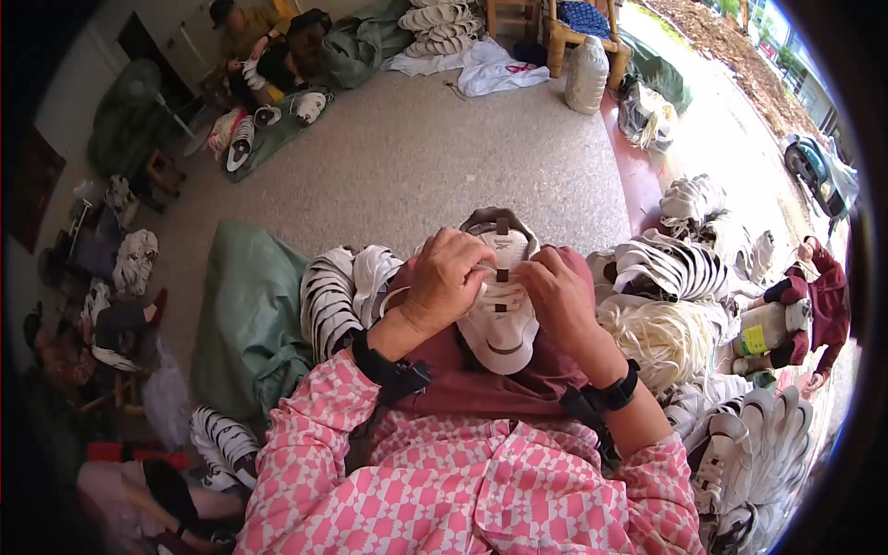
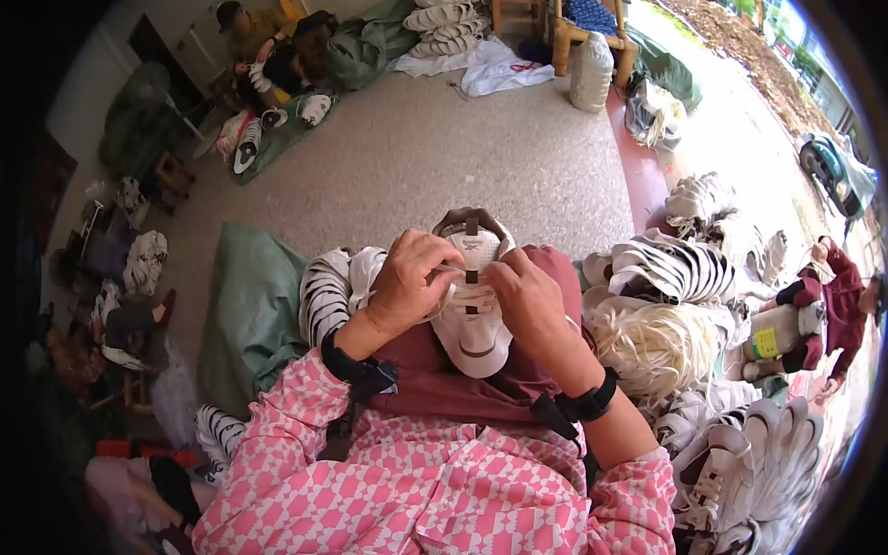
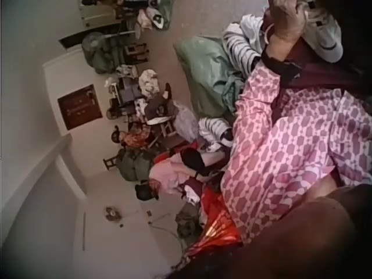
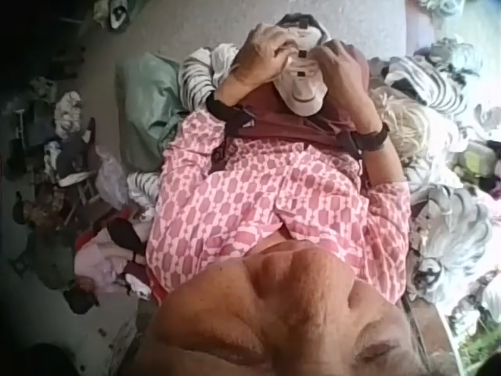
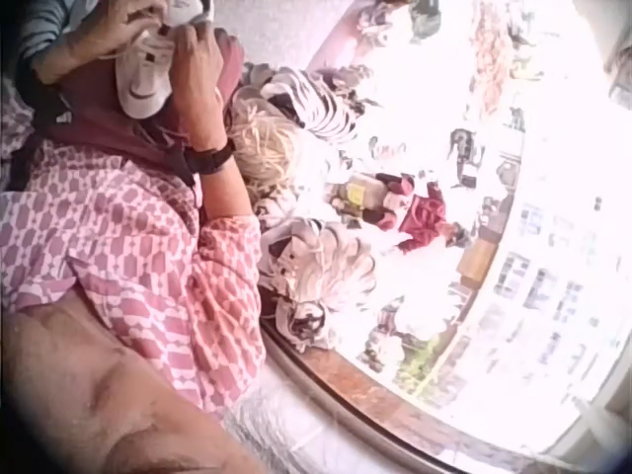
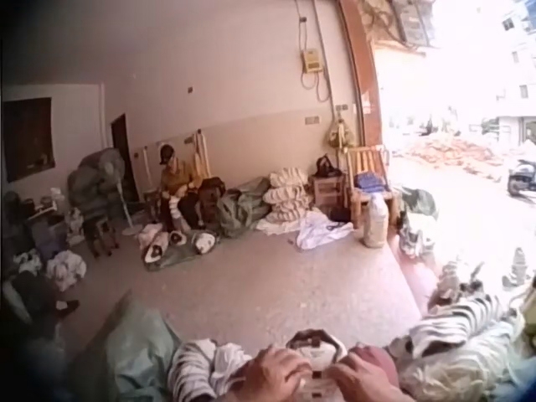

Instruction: The recorder is inserting a shoelace into the eyelets of a beige shoe.

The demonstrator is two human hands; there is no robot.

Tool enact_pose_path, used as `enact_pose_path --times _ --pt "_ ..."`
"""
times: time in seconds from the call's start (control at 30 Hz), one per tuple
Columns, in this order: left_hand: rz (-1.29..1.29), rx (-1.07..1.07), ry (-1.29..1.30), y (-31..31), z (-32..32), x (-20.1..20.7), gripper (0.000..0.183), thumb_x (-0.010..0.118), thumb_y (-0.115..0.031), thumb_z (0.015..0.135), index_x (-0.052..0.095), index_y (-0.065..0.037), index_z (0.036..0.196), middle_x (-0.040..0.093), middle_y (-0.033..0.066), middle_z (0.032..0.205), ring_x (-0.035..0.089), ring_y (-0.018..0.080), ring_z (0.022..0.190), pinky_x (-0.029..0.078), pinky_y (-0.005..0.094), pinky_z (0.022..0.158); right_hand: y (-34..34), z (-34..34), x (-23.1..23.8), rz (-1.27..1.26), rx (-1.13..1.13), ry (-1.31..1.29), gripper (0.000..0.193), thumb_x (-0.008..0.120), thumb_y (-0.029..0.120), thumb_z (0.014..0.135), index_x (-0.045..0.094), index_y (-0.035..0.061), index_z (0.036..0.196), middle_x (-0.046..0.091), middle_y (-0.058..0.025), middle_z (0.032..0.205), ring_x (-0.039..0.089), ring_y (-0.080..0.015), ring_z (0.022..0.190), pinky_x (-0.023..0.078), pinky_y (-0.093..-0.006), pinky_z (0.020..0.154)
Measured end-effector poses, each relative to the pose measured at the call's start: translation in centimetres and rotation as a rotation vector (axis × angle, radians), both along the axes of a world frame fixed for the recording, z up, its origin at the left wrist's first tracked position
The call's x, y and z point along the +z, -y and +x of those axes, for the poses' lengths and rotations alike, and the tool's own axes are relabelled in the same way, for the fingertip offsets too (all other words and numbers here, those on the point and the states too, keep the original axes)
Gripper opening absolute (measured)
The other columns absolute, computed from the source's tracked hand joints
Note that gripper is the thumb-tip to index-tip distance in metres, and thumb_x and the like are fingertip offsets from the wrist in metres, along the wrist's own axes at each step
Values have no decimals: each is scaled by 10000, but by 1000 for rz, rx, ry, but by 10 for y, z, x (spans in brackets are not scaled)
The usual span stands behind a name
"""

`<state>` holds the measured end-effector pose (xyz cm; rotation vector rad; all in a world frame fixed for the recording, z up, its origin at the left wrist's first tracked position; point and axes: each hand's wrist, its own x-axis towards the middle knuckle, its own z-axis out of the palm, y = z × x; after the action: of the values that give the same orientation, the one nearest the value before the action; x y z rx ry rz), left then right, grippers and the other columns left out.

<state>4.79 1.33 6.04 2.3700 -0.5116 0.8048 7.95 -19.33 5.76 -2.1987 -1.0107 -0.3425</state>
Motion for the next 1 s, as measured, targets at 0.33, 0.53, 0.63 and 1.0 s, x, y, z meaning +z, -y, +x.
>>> enact_pose_path --times 0.33,0.53,0.63,1.0 --pt "60 0 -11 -1 2 -3 152 715 -26 705 629 -74 820 603 75 978 554 287 950 458 382 834 -12 1 -6 58 -43 -3 125 677 67 797 662 102 916 571 -69 897 614 -292 803 489 -403 688" --pt "-28 48 34 1 -10 0 124 720 -45 735 654 -71 836 595 71 973 559 278 927 463 384 824 -3 -1 3 30 -85 97 107 692 57 798 671 89 898 573 -78 917 595 -307 867 477 -412 759" --pt "75 57 50 -1 -22 2 138 729 -54 742 673 -75 867 586 68 945 559 273 922 461 383 820 0 2 3 49 -30 49 122 716 74 784 679 67 899 582 -104 891 580 -312 837 455 -415 740" --pt "-16 57 -13 8 -14 -8 150 744 -48 738 674 -67 869 558 69 872 598 251 818 480 365 716 -5 2 4 95 -2 -20 103 703 58 798 689 67 900 588 -97 905 597 -307 840 474 -392 735"
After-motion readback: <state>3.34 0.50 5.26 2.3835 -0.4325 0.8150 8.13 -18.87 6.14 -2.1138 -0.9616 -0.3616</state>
